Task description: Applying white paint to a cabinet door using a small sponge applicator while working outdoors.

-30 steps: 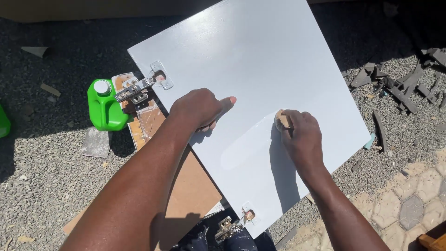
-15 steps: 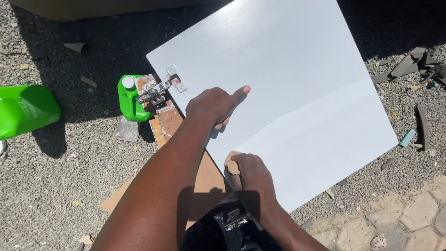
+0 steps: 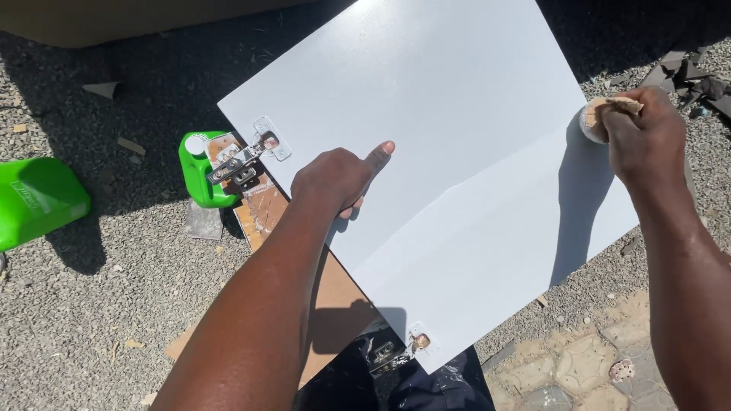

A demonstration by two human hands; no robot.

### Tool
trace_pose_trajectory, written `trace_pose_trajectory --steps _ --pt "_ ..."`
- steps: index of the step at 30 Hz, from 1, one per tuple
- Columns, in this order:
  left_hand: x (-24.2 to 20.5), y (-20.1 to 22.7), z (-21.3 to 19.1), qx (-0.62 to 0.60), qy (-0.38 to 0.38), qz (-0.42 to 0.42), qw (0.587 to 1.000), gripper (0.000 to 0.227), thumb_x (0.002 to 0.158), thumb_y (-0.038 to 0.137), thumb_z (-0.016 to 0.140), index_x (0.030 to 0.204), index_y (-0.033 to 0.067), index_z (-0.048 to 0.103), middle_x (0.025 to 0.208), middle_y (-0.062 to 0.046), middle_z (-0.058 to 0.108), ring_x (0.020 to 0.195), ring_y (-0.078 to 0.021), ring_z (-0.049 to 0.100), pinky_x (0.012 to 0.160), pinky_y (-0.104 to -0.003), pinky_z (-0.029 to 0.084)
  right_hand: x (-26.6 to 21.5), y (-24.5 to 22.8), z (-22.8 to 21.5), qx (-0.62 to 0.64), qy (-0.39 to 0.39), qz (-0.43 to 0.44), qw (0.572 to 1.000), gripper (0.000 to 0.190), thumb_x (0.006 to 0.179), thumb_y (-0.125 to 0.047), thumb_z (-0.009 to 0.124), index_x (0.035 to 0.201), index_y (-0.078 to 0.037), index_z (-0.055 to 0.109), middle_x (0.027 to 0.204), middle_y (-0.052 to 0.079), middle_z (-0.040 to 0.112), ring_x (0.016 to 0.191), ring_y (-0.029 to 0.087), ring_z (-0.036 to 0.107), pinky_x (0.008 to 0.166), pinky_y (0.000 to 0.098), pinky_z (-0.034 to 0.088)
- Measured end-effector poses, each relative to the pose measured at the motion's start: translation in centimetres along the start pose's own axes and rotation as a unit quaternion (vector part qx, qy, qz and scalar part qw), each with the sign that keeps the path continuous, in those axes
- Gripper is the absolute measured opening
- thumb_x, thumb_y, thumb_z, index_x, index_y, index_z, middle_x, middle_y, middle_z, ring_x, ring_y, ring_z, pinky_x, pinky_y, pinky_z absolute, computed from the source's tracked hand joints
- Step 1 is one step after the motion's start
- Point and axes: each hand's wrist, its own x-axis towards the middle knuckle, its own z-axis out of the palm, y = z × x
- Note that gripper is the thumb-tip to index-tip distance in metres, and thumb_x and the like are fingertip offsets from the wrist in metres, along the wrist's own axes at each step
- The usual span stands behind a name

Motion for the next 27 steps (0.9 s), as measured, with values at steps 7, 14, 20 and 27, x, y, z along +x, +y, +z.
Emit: trace_pose_trajectory --steps 7,14,20,27 --pt "0.7 0.0 -0.1 -0.022 -0.009 0.02 1.0 0.087 0.094 0.083 0.016 0.06 0.0159 0.062 0.045 0.003 0.051 0.043 -0.0153 0.051 0.063 -0.037 0.043 -17.6 -18.1 14.9 -0.044 -0.247 0.013 0.968 0.029 0.089 -0.019 0.063 0.113 -0.006 0.068 0.088 0.013 0.066 0.081 0.027 0.066 0.065 0.0401 0.055" --pt "0.8 0.0 0.3 0.001 0.013 0.015 1.0 0.089 0.093 0.083 0.018 0.057 0.0147 0.061 0.05 0.004 0.053 0.049 -0.0133 0.055 0.066 -0.034 0.042 -7.0 -4.9 6.4 -0.203 -0.021 -0.074 0.976 0.024 0.096 0.001 0.071 0.12 -0.002 0.068 0.1 0.012 0.063 0.094 0.027 0.057 0.083 0.0415 0.048" --pt "0.5 0.4 0.1 -0.001 0.001 0.005 1.0 0.089 0.092 0.084 0.018 0.058 0.0149 0.062 0.051 0.005 0.055 0.045 -0.0114 0.055 0.063 -0.031 0.042 -0.8 -0.2 -0.7 -0.112 0.03 -0.043 0.992 0.013 0.121 0.011 0.066 0.127 0.022 0.065 0.104 0.029 0.068 0.079 0.027 0.065 0.065 0.0331 0.055" --pt "0.2 0.4 0.1 0.002 0.001 -0.008 1.0 0.091 0.093 0.085 0.018 0.058 0.014 0.063 0.048 0.004 0.053 0.048 -0.0136 0.056 0.066 -0.033 0.044 -17.7 -17.7 14.9 0.042 -0.221 0.0 0.974 0.037 0.089 -0.024 0.066 0.12 -0.005 0.064 0.105 0.012 0.065 0.097 0.028 0.065 0.081 0.0418 0.054"
